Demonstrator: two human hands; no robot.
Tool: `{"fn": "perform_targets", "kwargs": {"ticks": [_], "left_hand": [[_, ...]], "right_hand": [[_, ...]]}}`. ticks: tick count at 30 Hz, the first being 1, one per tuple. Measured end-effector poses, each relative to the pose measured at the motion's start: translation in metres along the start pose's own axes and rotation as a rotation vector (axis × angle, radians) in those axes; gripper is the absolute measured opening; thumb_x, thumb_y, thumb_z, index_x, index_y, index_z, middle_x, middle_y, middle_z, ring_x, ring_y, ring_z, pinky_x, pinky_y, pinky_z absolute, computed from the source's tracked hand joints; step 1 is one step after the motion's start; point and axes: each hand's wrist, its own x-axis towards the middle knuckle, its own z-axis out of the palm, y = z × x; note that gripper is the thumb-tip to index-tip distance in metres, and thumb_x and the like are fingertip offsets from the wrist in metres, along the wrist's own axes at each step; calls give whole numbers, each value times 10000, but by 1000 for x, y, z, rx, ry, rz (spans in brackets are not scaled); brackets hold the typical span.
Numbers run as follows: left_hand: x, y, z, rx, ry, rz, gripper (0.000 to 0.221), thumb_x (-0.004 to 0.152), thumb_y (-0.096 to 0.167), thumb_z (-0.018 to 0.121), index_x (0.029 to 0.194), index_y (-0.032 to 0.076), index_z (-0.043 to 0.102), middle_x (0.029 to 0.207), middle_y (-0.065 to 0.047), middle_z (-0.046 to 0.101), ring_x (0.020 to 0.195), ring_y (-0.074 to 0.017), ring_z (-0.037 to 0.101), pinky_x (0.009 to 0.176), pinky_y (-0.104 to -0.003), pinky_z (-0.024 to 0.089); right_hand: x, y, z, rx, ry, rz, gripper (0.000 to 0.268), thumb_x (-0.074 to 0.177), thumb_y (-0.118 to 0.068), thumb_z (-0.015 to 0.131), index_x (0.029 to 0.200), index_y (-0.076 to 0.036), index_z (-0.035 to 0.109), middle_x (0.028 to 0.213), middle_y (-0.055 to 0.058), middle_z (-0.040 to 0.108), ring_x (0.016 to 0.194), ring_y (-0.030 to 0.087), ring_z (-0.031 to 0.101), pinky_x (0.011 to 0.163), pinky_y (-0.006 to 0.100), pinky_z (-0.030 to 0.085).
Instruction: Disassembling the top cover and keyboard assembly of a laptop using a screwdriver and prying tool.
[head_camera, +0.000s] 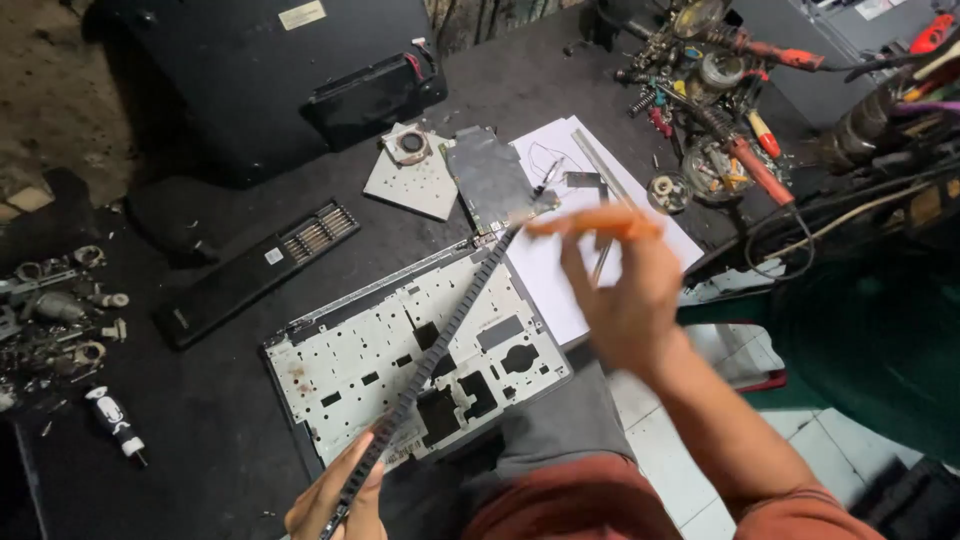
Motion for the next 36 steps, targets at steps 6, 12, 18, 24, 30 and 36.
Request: {"fn": "perform_targets", "kwargs": {"ticks": [6,12,18,24,30,36], "left_hand": [[8,-12,6,110,183,180,220,927,214,679,955,29,794,844,-129,778,575,-207,716,523,-329,543],[7,-11,8,-190,48,97,324,866,53,761,1188,39,731,1124,-152,779,1026,-309,799,930,-411,721],[16,10,5,-242,96,187,190,869,14,688,1036,-51,750,1013,-161,798,890,-257,813,801,-338,651],[17,14,6,-381,21,232,312,931,-45,716,1234,26,694,1126,-125,781,976,-244,817,853,-302,713],[18,12,7,-339,42,123,305,934,24,734,1239,37,718,991,-63,811,701,-92,691,611,-227,544],[19,11,5,-311,56,95,271,970,37,623,1214,25,741,1134,-74,798,841,-95,738,717,-248,571]], "right_hand": [[-13,-52,8,526,-153,11,88,985,-116,645,1041,-48,644,956,93,779,786,221,778,731,309,593],[-5,-26,15,120,128,224,152,1143,-5,630,1158,99,520,1026,222,694,752,232,576,721,334,498],[-39,-102,25,422,-368,-184,139,990,-218,571,922,-172,683,969,-3,748,788,129,716,665,313,433],[-43,-18,30,285,28,-21,406,978,260,666,1233,95,397,1039,232,575,885,288,558,988,478,528],[-34,-90,26,719,-217,295,867,1103,-635,-44,906,-81,592,712,29,630,950,273,802,722,272,516],[-10,-101,18,1484,-395,298,514,1117,-336,442,936,57,719,1107,250,735,1053,362,779,908,406,699]]}}
